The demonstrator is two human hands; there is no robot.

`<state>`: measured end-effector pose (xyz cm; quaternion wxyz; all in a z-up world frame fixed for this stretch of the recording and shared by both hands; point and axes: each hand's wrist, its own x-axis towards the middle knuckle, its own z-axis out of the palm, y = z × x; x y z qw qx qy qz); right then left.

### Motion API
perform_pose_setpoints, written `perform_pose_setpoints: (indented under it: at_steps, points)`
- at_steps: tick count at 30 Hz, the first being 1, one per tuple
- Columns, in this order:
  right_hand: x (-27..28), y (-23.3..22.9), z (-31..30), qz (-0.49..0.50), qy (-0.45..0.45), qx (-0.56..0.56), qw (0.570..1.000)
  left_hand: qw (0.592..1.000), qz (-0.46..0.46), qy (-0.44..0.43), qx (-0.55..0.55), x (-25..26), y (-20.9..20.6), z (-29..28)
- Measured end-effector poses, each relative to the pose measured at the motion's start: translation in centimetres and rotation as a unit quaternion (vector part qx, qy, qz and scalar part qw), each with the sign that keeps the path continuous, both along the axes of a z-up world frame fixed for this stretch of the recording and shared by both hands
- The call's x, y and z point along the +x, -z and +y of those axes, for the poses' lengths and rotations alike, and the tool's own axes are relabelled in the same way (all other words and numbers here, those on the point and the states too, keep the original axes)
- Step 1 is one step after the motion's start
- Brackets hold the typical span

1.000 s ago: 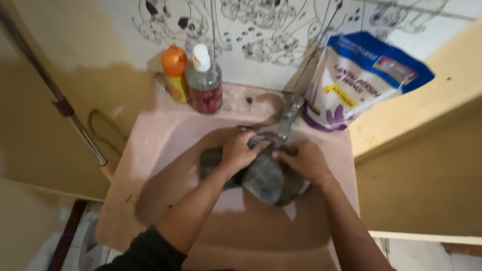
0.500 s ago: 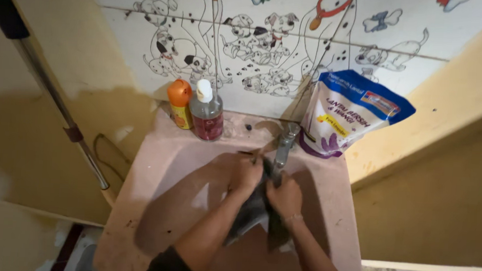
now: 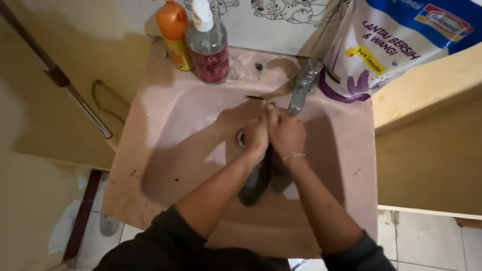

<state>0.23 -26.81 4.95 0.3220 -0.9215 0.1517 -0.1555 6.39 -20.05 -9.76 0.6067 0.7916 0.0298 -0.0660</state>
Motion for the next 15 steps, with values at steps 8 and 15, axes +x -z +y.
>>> perform_pose_setpoints:
  at_steps: [8,15]
  points:
    - [1.9,2.7,-2.7,0.126,0.074,0.024,0.989,0.983,0.079,-0.042,-0.163,-1.3,-1.1,-1.1]
    - [-2.7,2.7,-6.8,0.068,-0.202,0.275,0.937,0.84,0.346,0.0,-0.419,1.9,-5.4,4.7]
